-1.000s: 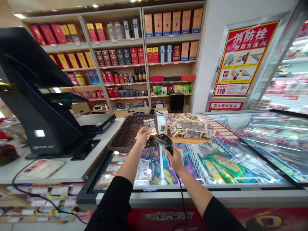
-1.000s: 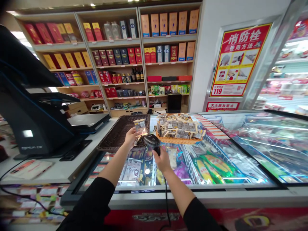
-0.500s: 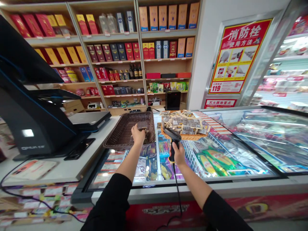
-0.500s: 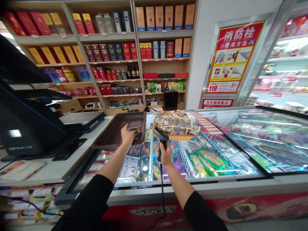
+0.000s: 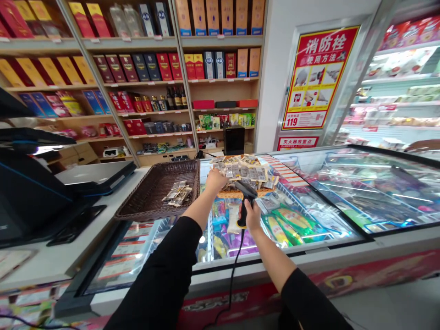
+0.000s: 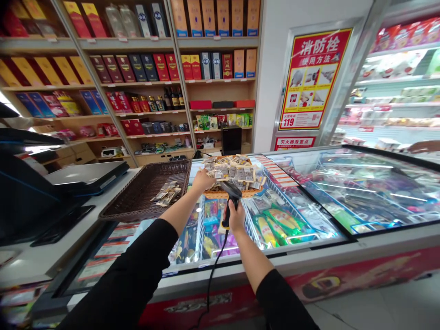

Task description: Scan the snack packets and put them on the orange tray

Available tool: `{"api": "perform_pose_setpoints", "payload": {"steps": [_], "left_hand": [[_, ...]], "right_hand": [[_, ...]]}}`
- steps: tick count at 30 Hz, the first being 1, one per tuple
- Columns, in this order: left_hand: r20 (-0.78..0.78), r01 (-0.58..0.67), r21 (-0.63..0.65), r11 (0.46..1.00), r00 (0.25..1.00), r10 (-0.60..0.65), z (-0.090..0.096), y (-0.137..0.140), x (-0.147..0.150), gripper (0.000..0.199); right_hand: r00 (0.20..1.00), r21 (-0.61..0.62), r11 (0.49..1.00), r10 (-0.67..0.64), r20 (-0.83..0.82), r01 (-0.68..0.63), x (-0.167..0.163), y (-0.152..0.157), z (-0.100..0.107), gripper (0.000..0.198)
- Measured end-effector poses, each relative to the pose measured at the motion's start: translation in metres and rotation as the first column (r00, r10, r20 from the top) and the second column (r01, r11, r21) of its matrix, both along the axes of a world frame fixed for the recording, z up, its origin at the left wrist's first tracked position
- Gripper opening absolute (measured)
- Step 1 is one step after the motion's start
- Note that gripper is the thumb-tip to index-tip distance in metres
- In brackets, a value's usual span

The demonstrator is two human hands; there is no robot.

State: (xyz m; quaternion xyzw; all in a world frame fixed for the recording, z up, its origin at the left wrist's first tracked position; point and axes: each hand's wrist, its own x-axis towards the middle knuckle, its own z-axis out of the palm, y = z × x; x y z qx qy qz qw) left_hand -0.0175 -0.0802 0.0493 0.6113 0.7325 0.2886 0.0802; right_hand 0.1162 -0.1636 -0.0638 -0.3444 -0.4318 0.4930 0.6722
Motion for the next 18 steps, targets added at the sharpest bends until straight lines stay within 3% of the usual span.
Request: {"api": "perform_pose_setpoints", "payload": {"steps": [6, 10, 14, 18], "left_hand": [[0.213, 0.01, 0.164, 0.986, 0.976, -0.045, 0.003, 0.015, -0.033, 0.015], [0.342, -0.064, 0.227, 0.972, 0.94, -0.018, 0.009, 0.002, -0.07, 0.017], [0.653, -0.101, 0.224, 0.969, 0.754, -0.072, -0.001, -0.029, -0.105, 0.019], [0.828, -0.094, 0.175, 0.98, 0.553, -0.095, -0.019, -0.059, -0.127, 0.023]], "right_hand": [[0.999, -0.01, 1.0, 0.001, 0.055, -0.001, -0.001, 0.001, 0.005, 0.038], [0.994, -0.008, 1.0, -0.015, 0.11, 0.016, -0.002, -0.003, 0.006, 0.039], [0.98, 0.02, 0.996, 0.078, 0.183, -0.083, -0.011, -0.013, 0.01, 0.038], [0.919, 0.1, 0.968, 0.182, 0.349, -0.229, -0.034, -0.023, 0.018, 0.029]]}}
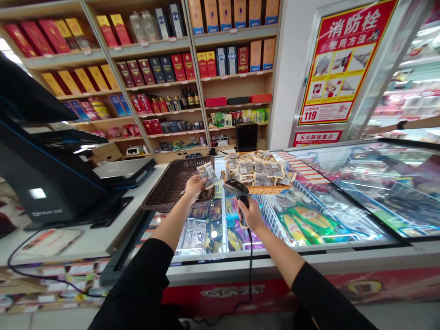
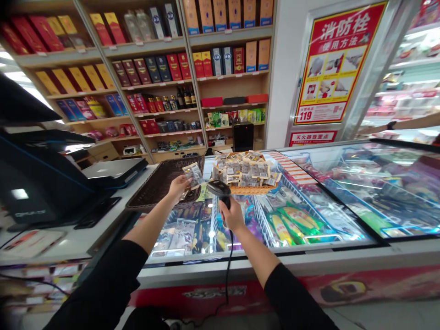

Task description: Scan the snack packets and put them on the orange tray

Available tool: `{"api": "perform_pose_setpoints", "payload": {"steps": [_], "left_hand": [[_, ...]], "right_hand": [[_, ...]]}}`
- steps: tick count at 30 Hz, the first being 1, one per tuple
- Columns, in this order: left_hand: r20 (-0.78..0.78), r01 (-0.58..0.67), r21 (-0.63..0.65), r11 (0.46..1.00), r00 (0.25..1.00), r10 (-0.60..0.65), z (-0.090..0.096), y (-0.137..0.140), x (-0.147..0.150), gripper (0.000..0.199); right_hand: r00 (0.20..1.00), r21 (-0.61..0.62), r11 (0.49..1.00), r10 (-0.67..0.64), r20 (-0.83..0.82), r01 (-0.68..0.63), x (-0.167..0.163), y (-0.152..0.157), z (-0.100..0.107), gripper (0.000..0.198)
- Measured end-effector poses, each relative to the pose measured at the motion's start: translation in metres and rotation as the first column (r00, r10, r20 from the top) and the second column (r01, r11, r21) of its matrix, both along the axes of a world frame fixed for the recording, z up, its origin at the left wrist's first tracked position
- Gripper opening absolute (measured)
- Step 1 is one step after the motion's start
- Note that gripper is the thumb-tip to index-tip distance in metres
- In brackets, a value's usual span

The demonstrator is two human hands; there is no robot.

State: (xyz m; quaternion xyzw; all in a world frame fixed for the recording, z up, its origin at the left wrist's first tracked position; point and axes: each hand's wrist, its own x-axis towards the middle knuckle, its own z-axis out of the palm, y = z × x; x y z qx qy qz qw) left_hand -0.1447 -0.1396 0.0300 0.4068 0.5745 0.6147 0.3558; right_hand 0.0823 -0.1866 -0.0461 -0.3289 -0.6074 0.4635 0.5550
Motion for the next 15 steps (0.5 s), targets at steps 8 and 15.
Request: {"api": "perform_pose_setpoints", "payload": {"steps": [8, 15], "left_hand": [[0.102, 0.057, 0.065, 0.996, 0.993, -0.064, -0.006, -0.009, 0.0, 0.027], [0.131, 0.063, 0.051, 0.997, 0.989, -0.069, -0.01, -0.005, -0.001, 0.024]], "right_hand": [[0.976, 0.098, 0.994, -0.062, 0.207, 0.043, -0.031, -0.008, -0.001, 0.022], [0.965, 0.115, 0.99, -0.104, 0.239, 0.078, -0.029, -0.01, -0.004, 0.022]]}}
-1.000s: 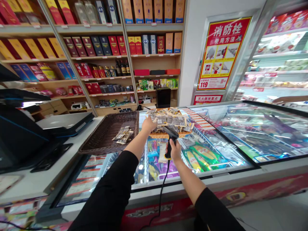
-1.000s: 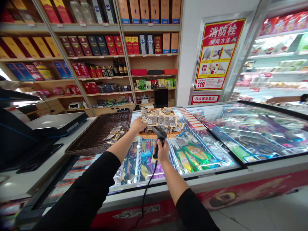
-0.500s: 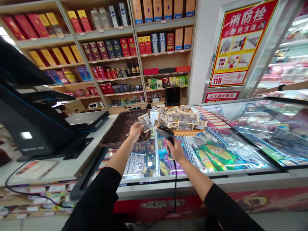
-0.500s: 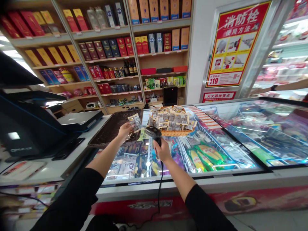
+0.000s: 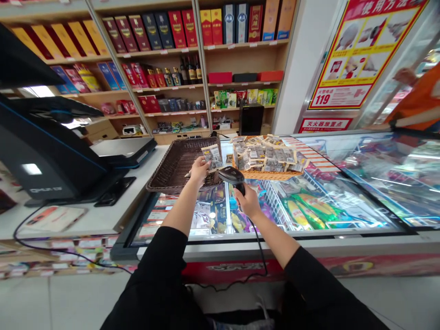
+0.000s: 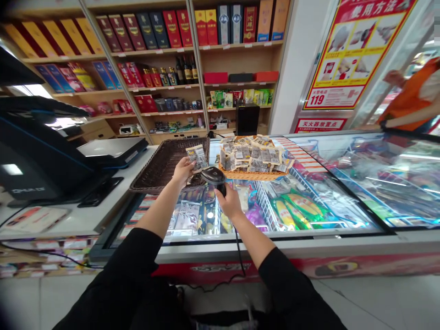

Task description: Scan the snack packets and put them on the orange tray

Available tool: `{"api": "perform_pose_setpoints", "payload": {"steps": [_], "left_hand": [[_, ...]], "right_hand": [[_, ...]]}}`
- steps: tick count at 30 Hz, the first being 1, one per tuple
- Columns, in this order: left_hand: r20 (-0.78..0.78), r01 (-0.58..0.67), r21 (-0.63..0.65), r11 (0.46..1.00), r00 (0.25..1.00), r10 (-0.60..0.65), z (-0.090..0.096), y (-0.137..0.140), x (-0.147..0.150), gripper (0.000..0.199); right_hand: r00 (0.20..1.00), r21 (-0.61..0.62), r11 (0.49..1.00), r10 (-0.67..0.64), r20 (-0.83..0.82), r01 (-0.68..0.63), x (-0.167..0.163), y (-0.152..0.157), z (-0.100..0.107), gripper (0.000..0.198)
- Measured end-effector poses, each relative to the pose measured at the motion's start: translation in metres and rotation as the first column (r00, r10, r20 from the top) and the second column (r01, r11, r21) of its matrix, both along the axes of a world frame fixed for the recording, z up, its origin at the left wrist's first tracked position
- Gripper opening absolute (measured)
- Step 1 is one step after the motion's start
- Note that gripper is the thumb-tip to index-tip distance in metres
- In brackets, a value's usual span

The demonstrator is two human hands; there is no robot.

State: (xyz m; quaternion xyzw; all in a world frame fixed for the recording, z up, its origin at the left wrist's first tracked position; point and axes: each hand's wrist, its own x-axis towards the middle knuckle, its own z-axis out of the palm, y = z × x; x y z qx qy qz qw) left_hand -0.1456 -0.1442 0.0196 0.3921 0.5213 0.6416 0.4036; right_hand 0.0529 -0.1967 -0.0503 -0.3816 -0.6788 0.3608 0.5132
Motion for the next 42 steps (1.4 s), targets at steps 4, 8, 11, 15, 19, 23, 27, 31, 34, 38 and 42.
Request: {"api": "perform_pose_setpoints", "payload": {"steps": [4, 8, 11, 15, 19, 23, 27, 31, 34, 38, 42], "left_hand": [[0.005, -0.003, -0.006, 1.0, 1.0, 0.003, -0.002, 0.003, -0.001, 0.026], [0.014, -0.002, -0.002, 1.0, 1.0, 0.002, -0.004, 0.005, -0.002, 0.028], [0.014, -0.006, 0.002, 1.0, 1.0, 0.006, -0.006, 0.006, -0.003, 0.027], [-0.038, -0.1, -0.009, 0.995, 0.994, 0.099, -0.01, 0.01, -0.006, 0.023], [-0.288, -0.441, 0.031, 0.897, 0.855, 0.431, -0.012, 0.012, -0.01, 0.041], [-0.586, -0.537, 0.174, 0.825, 0.617, 0.525, -0.005, 0.002, -0.005, 0.055], [-0.74, -0.282, 0.321, 0.904, 0.521, 0.426, 0.01, -0.008, 0.024, 0.042], [-0.815, 0.057, 0.295, 0.954, 0.537, 0.219, 0.025, 0.006, 0.084, 0.032], [-0.87, 0.32, 0.217, 0.922, 0.492, 0.035, 0.032, 0.027, 0.138, 0.032], [-0.958, 0.384, 0.05, 0.922, 0.278, -0.063, 0.038, 0.048, 0.191, 0.029], [-0.991, 0.326, -0.134, 0.936, -0.067, -0.118, 0.044, 0.052, 0.209, 0.02]], "right_hand": [[0.999, 0.008, 1.0, -0.002, 0.04, 0.002, 0.0, 0.001, -0.001, 0.023], [1.0, 0.005, 1.0, -0.015, 0.02, 0.015, 0.001, 0.001, -0.002, 0.023], [1.0, 0.008, 1.0, -0.02, 0.015, 0.02, 0.001, 0.001, -0.002, 0.023], [0.999, 0.018, 0.999, -0.029, 0.025, 0.028, 0.0, 0.0, -0.002, 0.023], [0.997, -0.037, 0.999, -0.013, -0.071, 0.011, -0.002, -0.001, -0.004, 0.025], [0.967, -0.115, 0.993, -0.017, -0.253, -0.013, 0.004, -0.001, 0.0, 0.029], [0.906, -0.197, 0.979, -0.129, -0.402, 0.052, 0.032, 0.006, 0.006, 0.035], [0.846, -0.283, 0.946, -0.279, -0.454, 0.16, 0.075, 0.016, 0.003, 0.038], [0.821, -0.297, 0.931, -0.334, -0.463, 0.212, 0.097, 0.018, -0.004, 0.037], [0.811, -0.266, 0.932, -0.349, -0.47, 0.246, 0.103, 0.016, -0.007, 0.034], [0.801, -0.272, 0.932, -0.347, -0.487, 0.238, 0.099, 0.015, -0.003, 0.034]]}}
